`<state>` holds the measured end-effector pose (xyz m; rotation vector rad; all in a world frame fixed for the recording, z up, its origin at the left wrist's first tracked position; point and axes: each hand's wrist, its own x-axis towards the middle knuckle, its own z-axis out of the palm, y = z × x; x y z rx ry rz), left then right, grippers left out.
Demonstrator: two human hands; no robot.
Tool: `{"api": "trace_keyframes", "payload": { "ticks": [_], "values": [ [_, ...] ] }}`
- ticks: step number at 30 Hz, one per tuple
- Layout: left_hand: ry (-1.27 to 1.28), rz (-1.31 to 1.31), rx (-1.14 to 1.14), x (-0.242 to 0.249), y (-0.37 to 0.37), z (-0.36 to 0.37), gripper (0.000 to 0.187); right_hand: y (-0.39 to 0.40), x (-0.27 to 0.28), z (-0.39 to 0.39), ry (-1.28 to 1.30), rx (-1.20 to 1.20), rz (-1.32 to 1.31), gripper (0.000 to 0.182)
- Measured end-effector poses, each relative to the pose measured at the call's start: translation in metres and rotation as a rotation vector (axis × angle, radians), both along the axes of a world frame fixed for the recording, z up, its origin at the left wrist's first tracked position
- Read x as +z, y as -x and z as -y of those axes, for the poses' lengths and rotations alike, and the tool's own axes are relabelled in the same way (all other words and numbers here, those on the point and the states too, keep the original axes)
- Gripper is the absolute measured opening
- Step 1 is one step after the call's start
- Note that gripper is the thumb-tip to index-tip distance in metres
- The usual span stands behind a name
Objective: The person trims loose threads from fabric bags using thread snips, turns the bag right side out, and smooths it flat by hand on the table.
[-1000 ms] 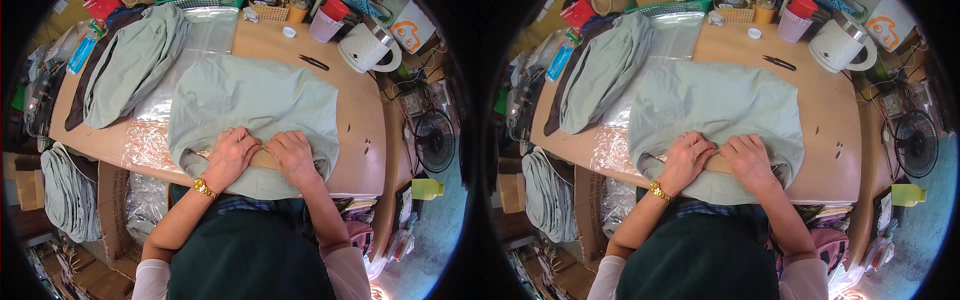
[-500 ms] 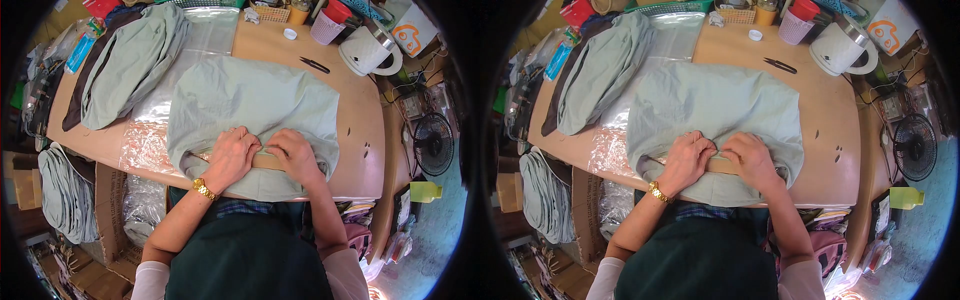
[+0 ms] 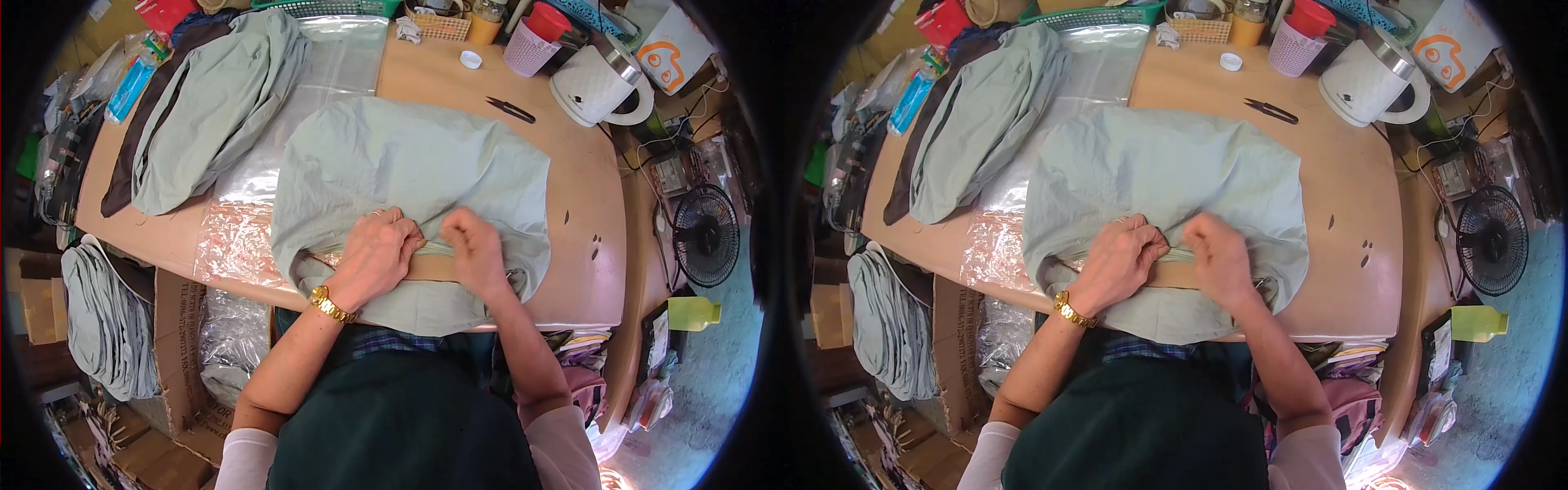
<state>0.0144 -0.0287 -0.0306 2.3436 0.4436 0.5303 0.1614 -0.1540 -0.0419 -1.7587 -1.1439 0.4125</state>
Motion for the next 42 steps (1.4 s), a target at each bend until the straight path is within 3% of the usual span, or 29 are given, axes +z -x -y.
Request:
{"api": "trace_keyframes", "payload": {
  "ticks": [1,2,4,5,7,9,11,13,15,17,24,27,29,30,31,32,36,39,41,42],
  "values": [
    [0.008,-0.001,-0.005,0.000,0.000,0.000,0.009,-0.004,0.000,0.001,0.003,-0.058,-0.186,0.017],
    [0.016,-0.001,-0.010,0.000,0.001,0.000,0.009,-0.009,0.000,0.001,0.002,-0.056,-0.185,0.017],
    [0.009,-0.009,-0.008,0.001,0.001,0.000,0.008,-0.021,0.002,0.003,-0.154,-0.024,-0.624,0.024],
    [0.003,-0.017,-0.008,0.001,0.001,0.000,0.007,-0.024,0.005,0.008,-0.155,-0.024,-0.625,0.024],
    [-0.033,-0.006,0.018,0.009,0.002,0.008,0.005,-0.030,0.024,0.018,-0.324,0.198,-0.937,0.026],
    [-0.070,0.009,0.053,0.012,-0.002,0.012,0.004,-0.039,0.056,0.022,-0.415,0.027,-0.414,0.025],
    [-0.137,0.130,-0.054,0.007,-0.005,0.014,0.006,-0.083,0.076,0.022,-0.449,-0.223,-0.243,0.022],
    [-0.132,0.063,-0.099,0.007,-0.005,0.010,0.006,-0.137,0.085,0.007,-0.171,-0.470,0.235,0.019],
    [-0.130,0.004,-0.145,0.010,-0.008,0.007,0.007,-0.202,0.047,-0.012,0.016,-0.438,0.474,0.026],
    [-0.069,-0.031,-0.191,0.015,-0.011,0.005,0.004,-0.242,-0.006,-0.032,-0.008,-0.347,0.734,0.029],
    [-0.095,0.018,-0.115,0.009,-0.013,0.016,0.002,-0.258,-0.023,-0.055,0.204,-0.342,0.771,0.019],
    [-0.062,0.079,-0.085,0.002,-0.015,0.014,0.003,-0.265,0.004,-0.047,0.281,-0.319,0.784,0.013],
    [-0.081,0.130,-0.079,-0.002,-0.017,0.012,0.005,-0.251,0.036,-0.035,0.531,-0.208,0.818,0.015],
    [-0.079,0.130,-0.081,-0.002,-0.016,0.009,0.005,-0.245,0.037,-0.028,0.166,-0.321,0.169,0.018],
    [0.176,0.058,-0.077,0.000,-0.016,0.003,0.005,-0.236,0.038,-0.020,-0.207,-0.402,-0.480,0.022],
    [0.430,-0.016,-0.071,0.001,-0.016,-0.002,0.005,-0.214,0.052,-0.007,-0.306,-0.332,-0.555,0.026],
    [0.407,0.004,-0.213,0.009,-0.010,-0.009,0.005,-0.090,0.083,0.040,-0.487,-0.139,-0.786,0.043],
    [0.303,-0.025,-0.294,0.016,-0.008,-0.003,0.007,-0.014,0.060,0.061,-0.452,0.004,-0.940,0.046],
    [-0.069,0.028,-0.297,0.011,-0.010,0.003,0.005,0.005,0.029,0.069,-0.315,-0.024,-0.900,0.046],
    [-0.070,0.028,-0.300,0.011,-0.011,0.006,0.005,0.012,0.030,0.069,-0.317,-0.026,-0.900,0.046]
  ]
}}
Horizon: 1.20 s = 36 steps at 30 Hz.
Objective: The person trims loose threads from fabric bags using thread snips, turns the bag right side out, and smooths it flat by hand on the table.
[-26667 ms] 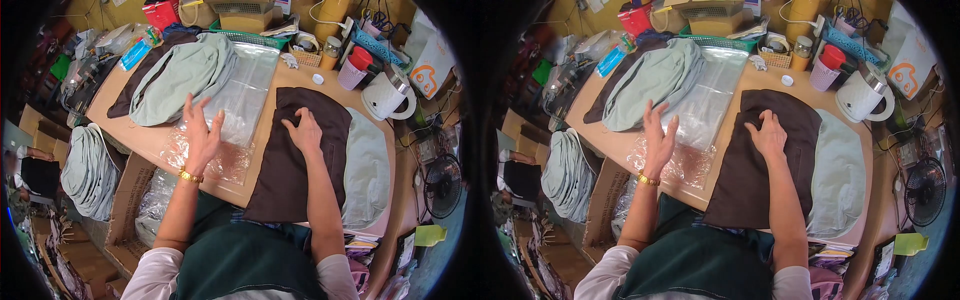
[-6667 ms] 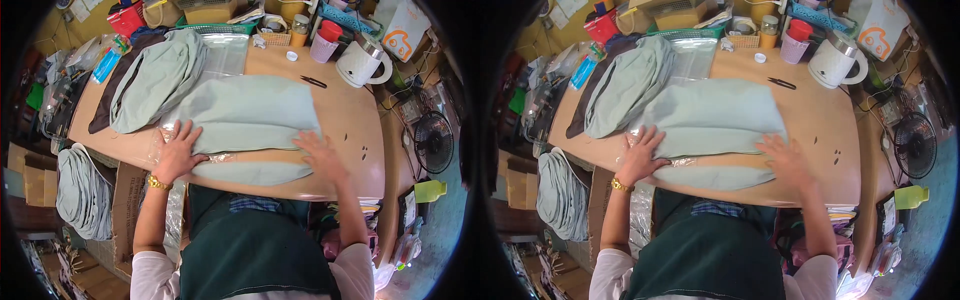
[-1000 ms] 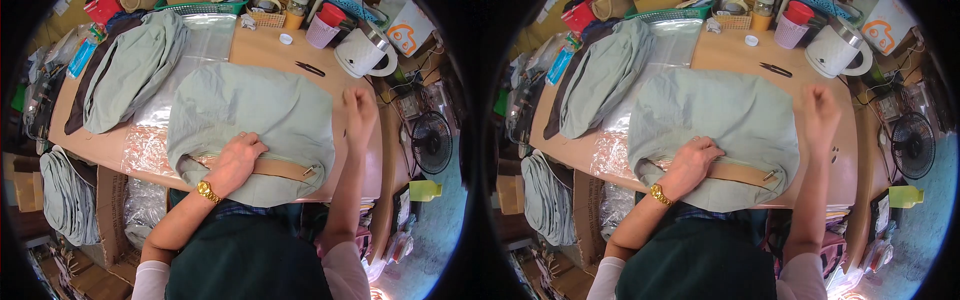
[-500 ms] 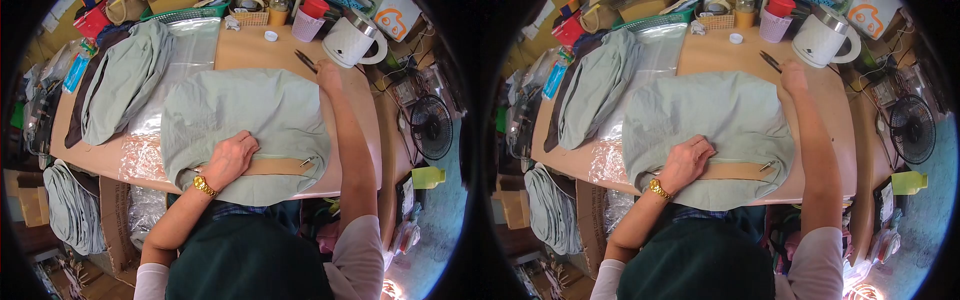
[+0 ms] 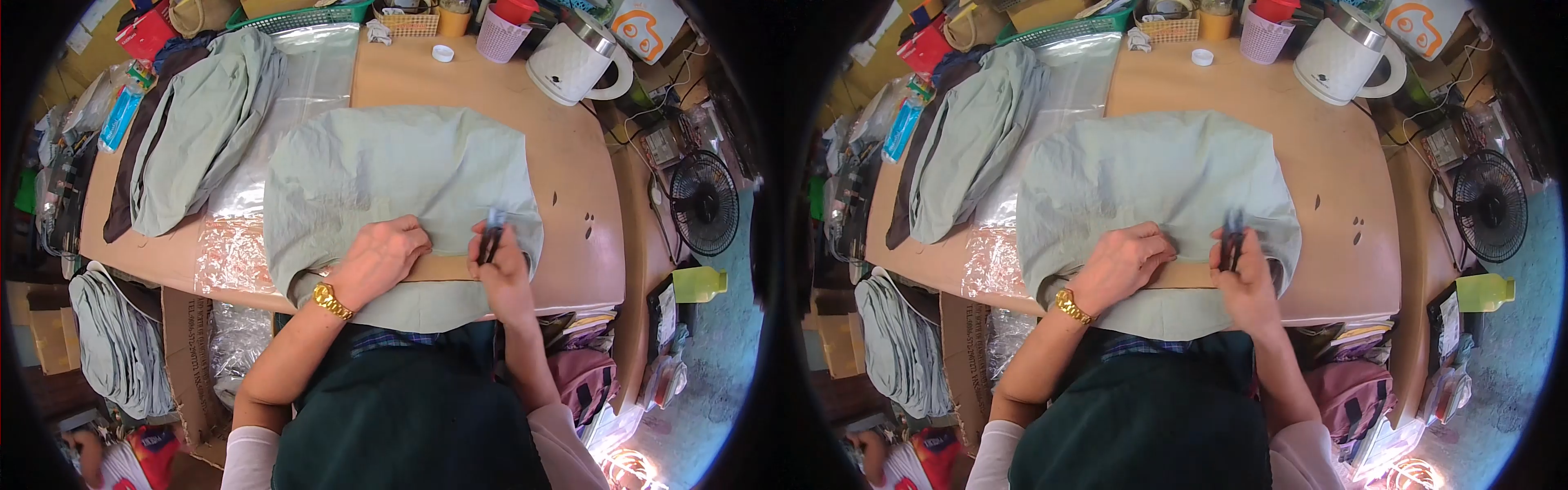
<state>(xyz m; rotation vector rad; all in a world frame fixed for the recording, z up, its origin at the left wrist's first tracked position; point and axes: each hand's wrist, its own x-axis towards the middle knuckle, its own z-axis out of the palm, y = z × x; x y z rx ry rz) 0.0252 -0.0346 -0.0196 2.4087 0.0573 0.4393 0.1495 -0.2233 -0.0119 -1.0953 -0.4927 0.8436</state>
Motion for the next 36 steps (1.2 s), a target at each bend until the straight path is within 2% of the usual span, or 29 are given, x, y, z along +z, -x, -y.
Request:
{"api": "trace_keyframes", "payload": {
  "ticks": [2,3,4,6,9,12,14,17,21,23,27,30,32,33,36],
  "values": [
    [-0.033,-0.027,0.068,0.002,-0.001,0.004,0.003,0.011,0.005,-0.003,0.505,-0.001,0.588,0.047],
    [-0.037,-0.026,0.065,0.003,-0.002,0.006,0.003,0.013,-0.003,-0.007,0.549,-0.074,0.706,0.041],
    [-0.058,-0.036,0.087,0.003,-0.002,0.008,0.003,0.013,-0.011,-0.009,0.547,-0.079,0.706,0.041],
    [-0.083,-0.045,0.104,0.003,-0.004,0.010,0.003,0.011,-0.019,-0.015,0.517,-0.111,1.088,0.030],
    [-0.095,-0.006,0.138,-0.003,-0.006,0.008,0.003,0.003,-0.013,-0.024,0.633,-0.102,1.198,0.026],
    [-0.008,0.099,0.163,-0.014,-0.009,-0.001,0.002,-0.007,-0.003,-0.029,0.735,0.009,1.151,0.026],
    [0.320,-0.014,0.197,-0.020,-0.008,-0.008,0.005,-0.012,-0.001,-0.031,0.735,0.029,1.110,0.026],
    [0.426,-0.118,0.158,0.002,-0.006,-0.011,0.008,-0.012,0.004,-0.034,0.769,0.061,1.058,0.026],
    [0.333,-0.082,0.042,0.005,-0.007,-0.008,0.013,-0.015,0.003,-0.036,0.803,0.085,1.058,0.027],
    [0.025,-0.044,-0.002,0.004,-0.009,-0.007,0.013,-0.017,0.004,-0.038,0.829,0.100,1.051,0.028],
    [-0.126,-0.072,0.052,0.003,-0.011,-0.002,0.013,-0.018,0.003,-0.039,0.814,0.086,1.053,0.029],
    [-0.039,-0.037,0.078,-0.006,-0.009,-0.006,0.009,-0.018,-0.002,-0.036,0.785,0.066,1.103,0.032],
    [0.380,-0.064,0.133,-0.010,-0.006,-0.009,0.008,-0.014,-0.003,-0.035,0.687,0.011,1.007,0.035],
    [0.378,-0.062,0.133,-0.012,-0.006,-0.009,0.008,-0.011,-0.003,-0.034,0.589,-0.042,0.911,0.038],
    [0.412,-0.088,0.188,-0.012,-0.007,-0.011,0.008,-0.005,0.002,-0.028,0.531,-0.041,0.875,0.041]
  ]
}}
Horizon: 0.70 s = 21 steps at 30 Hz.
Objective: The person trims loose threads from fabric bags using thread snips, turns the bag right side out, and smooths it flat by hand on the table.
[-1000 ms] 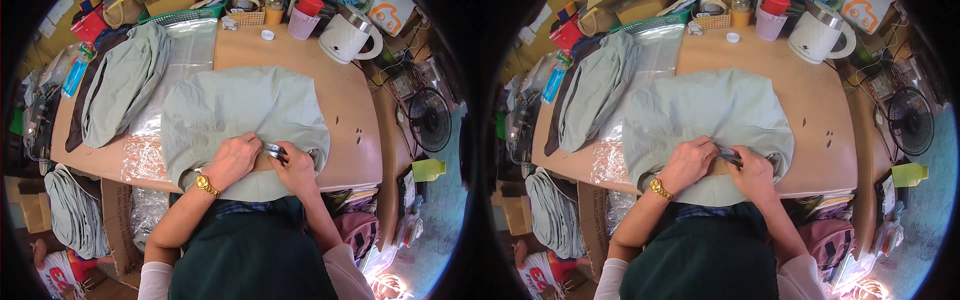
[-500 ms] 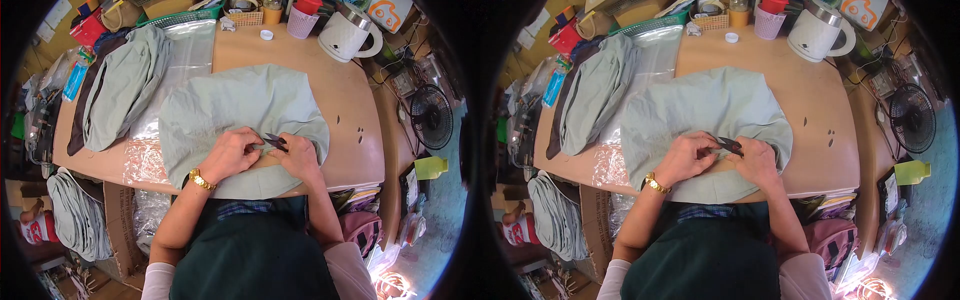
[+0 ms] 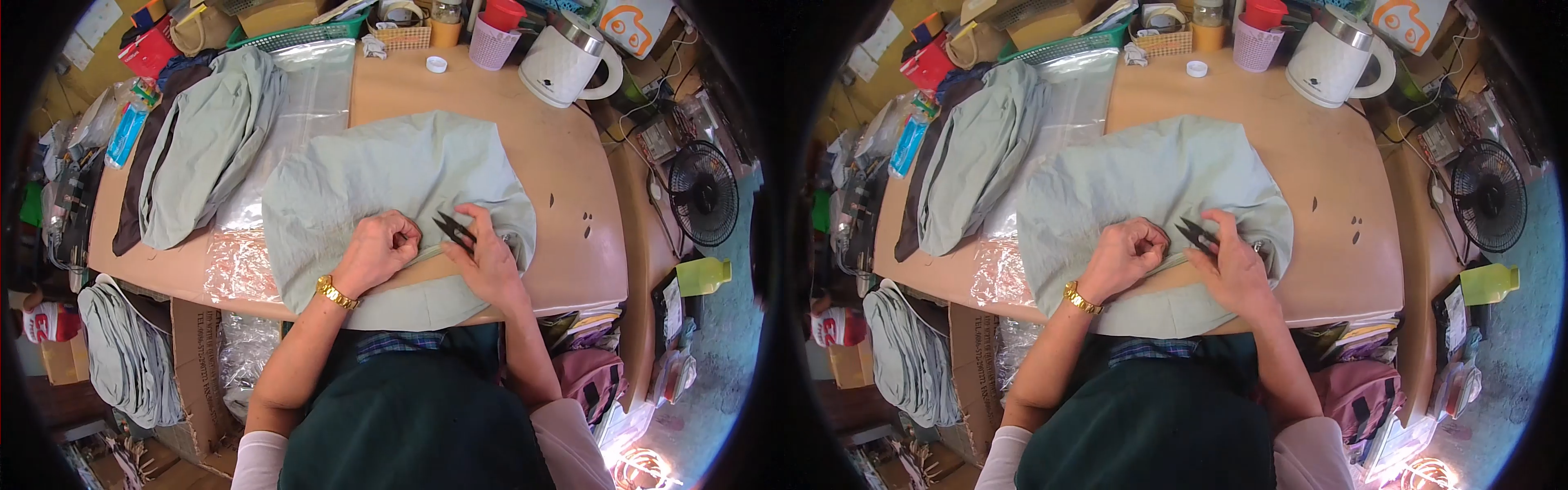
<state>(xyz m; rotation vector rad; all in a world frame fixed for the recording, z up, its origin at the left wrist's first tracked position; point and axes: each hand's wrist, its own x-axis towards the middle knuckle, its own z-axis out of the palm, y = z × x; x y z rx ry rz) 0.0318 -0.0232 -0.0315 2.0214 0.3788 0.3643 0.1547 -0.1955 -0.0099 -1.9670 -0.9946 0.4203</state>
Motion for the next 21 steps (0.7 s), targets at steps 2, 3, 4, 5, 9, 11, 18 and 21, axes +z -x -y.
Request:
{"api": "trace_keyframes", "payload": {
  "ticks": [2,3,4,5,9,11,18,21],
  "values": [
    [0.063,-0.069,0.011,0.000,-0.001,-0.002,0.010,0.006,0.003,0.007,0.056,0.002,0.047,0.038],
    [0.063,-0.069,0.015,-0.001,-0.001,-0.003,0.010,0.009,0.005,0.010,0.118,-0.002,0.093,0.036],
    [0.099,-0.099,0.012,-0.003,-0.001,-0.004,0.011,0.012,0.009,0.011,0.119,0.000,0.092,0.036],
    [0.136,-0.129,0.006,-0.004,-0.001,-0.004,0.013,0.014,0.013,0.012,0.197,-0.017,0.087,0.033],
    [0.087,-0.002,-0.064,0.005,0.002,-0.001,0.013,0.018,0.006,0.013,0.202,-0.054,0.139,0.029],
    [0.043,0.038,-0.108,0.011,0.002,0.002,0.014,0.017,0.004,0.011,0.207,-0.056,0.149,0.029],
    [-0.056,0.024,-0.132,-0.003,0.000,-0.001,0.009,0.022,0.004,0.015,0.202,-0.025,0.182,0.031],
    [-0.002,0.019,-0.108,0.001,0.000,0.000,0.007,0.024,0.008,0.016,0.239,-0.027,0.176,0.031]
  ]
}}
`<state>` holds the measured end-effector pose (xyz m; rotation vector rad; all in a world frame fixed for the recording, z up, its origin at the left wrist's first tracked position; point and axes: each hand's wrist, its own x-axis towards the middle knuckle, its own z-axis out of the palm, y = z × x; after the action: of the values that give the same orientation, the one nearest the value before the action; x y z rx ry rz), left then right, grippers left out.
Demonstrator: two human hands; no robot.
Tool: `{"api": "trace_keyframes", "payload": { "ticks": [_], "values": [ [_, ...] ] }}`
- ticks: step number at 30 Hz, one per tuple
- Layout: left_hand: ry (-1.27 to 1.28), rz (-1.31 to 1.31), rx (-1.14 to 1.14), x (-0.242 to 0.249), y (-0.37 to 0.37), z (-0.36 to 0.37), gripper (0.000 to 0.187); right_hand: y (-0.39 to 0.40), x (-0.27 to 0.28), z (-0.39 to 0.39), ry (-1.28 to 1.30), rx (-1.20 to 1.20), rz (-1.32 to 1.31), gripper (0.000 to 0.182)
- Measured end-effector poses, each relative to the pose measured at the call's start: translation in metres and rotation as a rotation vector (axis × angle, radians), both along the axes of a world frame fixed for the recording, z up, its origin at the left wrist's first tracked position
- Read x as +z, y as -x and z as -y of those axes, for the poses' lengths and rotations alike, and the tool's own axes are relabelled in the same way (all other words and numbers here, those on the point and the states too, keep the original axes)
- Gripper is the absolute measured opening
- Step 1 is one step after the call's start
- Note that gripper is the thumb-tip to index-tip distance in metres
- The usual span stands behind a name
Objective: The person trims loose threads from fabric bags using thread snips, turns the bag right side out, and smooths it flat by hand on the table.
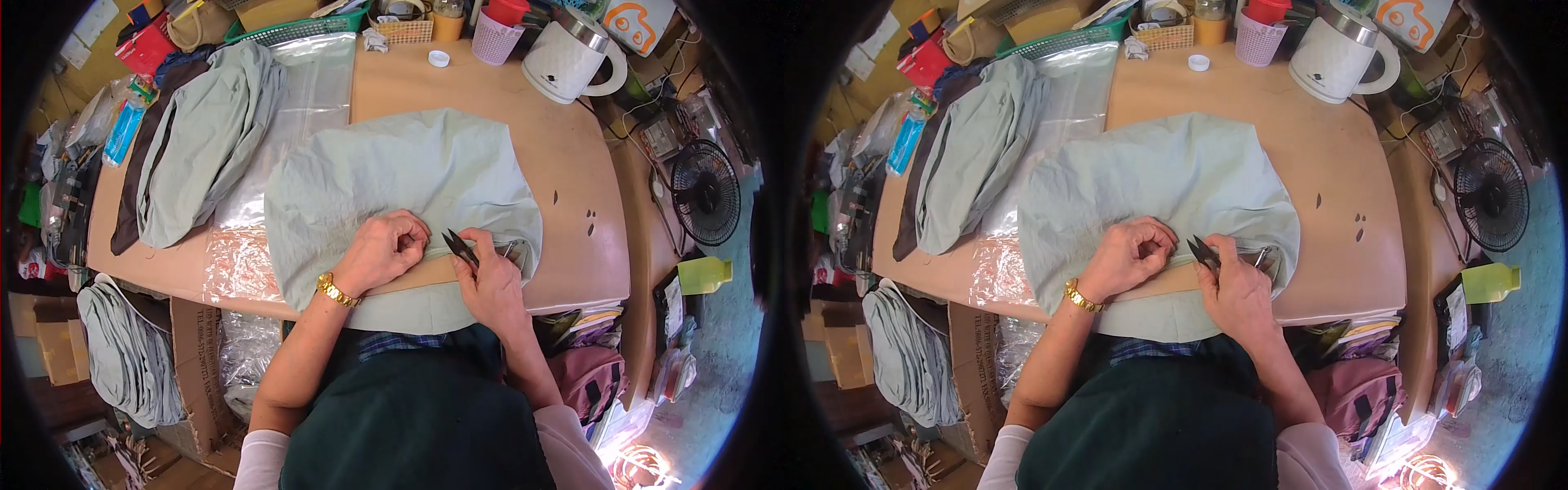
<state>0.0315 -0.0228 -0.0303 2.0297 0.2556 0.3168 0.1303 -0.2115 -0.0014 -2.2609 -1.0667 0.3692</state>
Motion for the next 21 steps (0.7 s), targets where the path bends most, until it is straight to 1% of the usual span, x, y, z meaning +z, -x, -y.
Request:
{"api": "trace_keyframes", "payload": {
  "ticks": [2,6,8,13,16,21],
  "values": [
    [0.098,-0.011,0.012,0.002,0.000,0.001,0.007,-0.001,-0.005,-0.001,-0.008,-0.013,-0.017,0.033],
    [0.097,-0.008,-0.016,0.004,0.000,0.003,0.009,-0.001,-0.003,-0.003,0.014,-0.016,-0.028,0.034],
    [0.019,-0.012,-0.033,0.002,0.001,0.002,0.010,0.000,-0.001,-0.002,0.015,-0.011,-0.026,0.034],
    [0.019,-0.003,-0.027,-0.002,0.000,0.001,0.010,0.002,0.002,0.001,0.030,0.004,-0.015,0.033],
    [0.036,0.008,-0.015,-0.002,0.002,0.002,0.009,0.005,0.002,0.004,-0.006,0.030,0.029,0.033],
    [0.029,0.009,0.001,-0.001,0.003,0.004,0.005,0.012,0.004,0.002,0.034,0.067,0.037,0.030]
  ]
}}
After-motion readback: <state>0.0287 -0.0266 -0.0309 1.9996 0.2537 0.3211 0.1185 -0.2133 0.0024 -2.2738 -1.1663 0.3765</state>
